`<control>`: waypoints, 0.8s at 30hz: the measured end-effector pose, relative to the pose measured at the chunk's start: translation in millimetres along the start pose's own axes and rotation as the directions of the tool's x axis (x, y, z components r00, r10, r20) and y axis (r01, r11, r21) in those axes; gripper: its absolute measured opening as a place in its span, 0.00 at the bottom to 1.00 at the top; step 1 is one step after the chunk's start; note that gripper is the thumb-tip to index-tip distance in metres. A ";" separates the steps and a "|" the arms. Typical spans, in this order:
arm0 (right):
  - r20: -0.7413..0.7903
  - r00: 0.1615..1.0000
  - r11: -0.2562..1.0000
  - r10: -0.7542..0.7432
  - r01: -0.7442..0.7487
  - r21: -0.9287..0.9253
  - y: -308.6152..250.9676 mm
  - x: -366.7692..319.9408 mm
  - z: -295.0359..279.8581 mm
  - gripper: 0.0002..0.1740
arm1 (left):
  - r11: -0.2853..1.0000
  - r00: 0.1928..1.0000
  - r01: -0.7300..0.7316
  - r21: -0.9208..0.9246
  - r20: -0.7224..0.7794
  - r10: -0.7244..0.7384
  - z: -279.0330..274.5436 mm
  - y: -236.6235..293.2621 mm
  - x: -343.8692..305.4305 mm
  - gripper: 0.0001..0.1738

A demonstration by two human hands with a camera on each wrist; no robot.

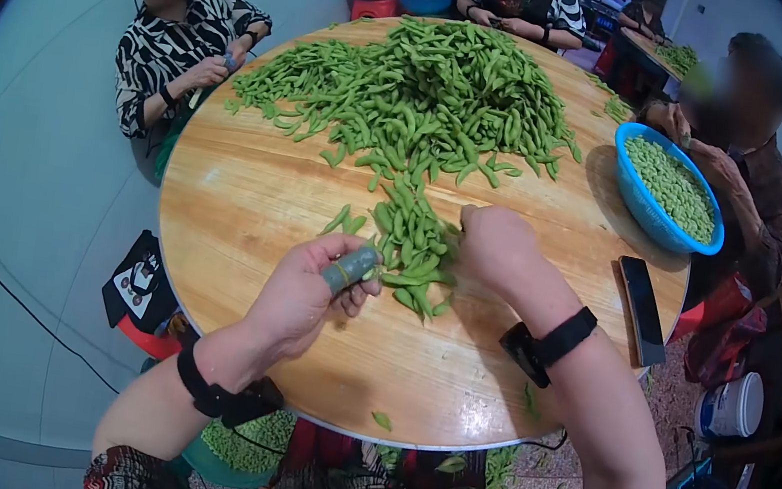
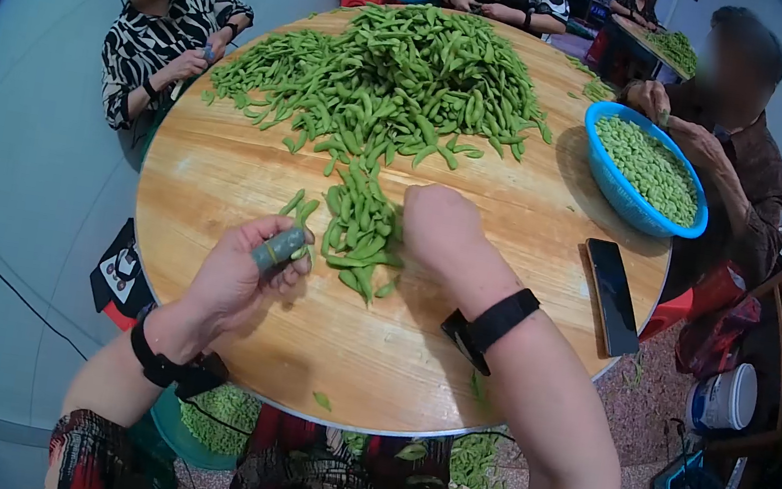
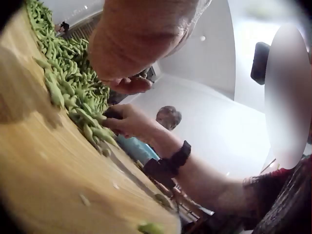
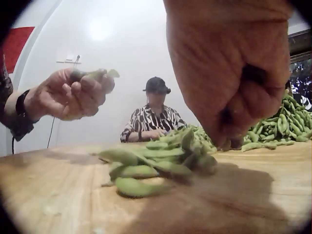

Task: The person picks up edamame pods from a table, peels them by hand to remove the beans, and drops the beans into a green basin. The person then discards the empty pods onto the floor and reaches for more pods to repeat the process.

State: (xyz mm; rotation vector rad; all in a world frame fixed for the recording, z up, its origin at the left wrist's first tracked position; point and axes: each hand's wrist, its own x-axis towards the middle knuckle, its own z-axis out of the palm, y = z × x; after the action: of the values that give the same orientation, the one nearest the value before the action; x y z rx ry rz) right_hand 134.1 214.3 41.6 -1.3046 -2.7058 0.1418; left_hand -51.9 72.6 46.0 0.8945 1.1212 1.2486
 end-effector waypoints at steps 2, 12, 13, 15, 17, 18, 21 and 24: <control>-0.048 0.998 0.999 0.048 -0.047 0.015 1.0 -9.6 -4.1 0.08 | 0.970 0.994 0.048 -0.239 0.106 -0.023 -1.5 -8.0 -13.7 0.09; -0.098 0.985 0.961 0.140 -0.112 0.251 -40.1 -87.7 -5.7 0.10 | 0.860 0.989 0.140 -0.490 0.110 -0.098 26.9 -27.0 -63.7 0.12; -0.137 0.977 0.936 0.163 -0.109 0.335 -39.5 -94.3 -3.7 0.11 | 0.882 0.991 0.133 -0.452 0.052 -0.123 30.6 -28.3 -66.1 0.13; -0.166 0.966 0.906 0.196 -0.114 0.408 -32.1 -106.3 0.2 0.11 | 0.896 0.988 0.139 -0.423 0.003 -0.152 33.7 -35.7 -74.3 0.13; -0.290 0.925 0.878 0.244 -0.084 0.472 -22.7 -113.7 3.1 0.12 | 0.992 0.990 0.100 -0.076 0.111 -0.091 31.9 -44.1 -86.6 0.17; -0.289 0.925 0.878 0.246 -0.087 0.471 -24.7 -114.4 3.8 0.12 | 0.992 0.989 0.102 -0.077 0.114 -0.092 34.0 -43.9 -94.1 0.17; -0.221 0.935 0.928 0.277 -0.201 0.313 -37.6 -107.3 12.1 0.11 | 0.799 0.894 -0.323 0.507 0.440 0.083 40.4 -36.1 -110.1 0.20; -0.190 0.945 0.957 0.266 -0.236 0.167 -41.3 -101.3 29.1 0.12 | 0.779 0.828 -0.262 0.570 0.547 -0.123 38.5 -41.4 -111.8 0.22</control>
State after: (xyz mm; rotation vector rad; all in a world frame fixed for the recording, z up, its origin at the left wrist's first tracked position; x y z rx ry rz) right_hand 160.0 108.5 10.8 -1.5221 -2.3024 0.2049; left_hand -0.6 -40.9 32.4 1.7054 1.0177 0.5581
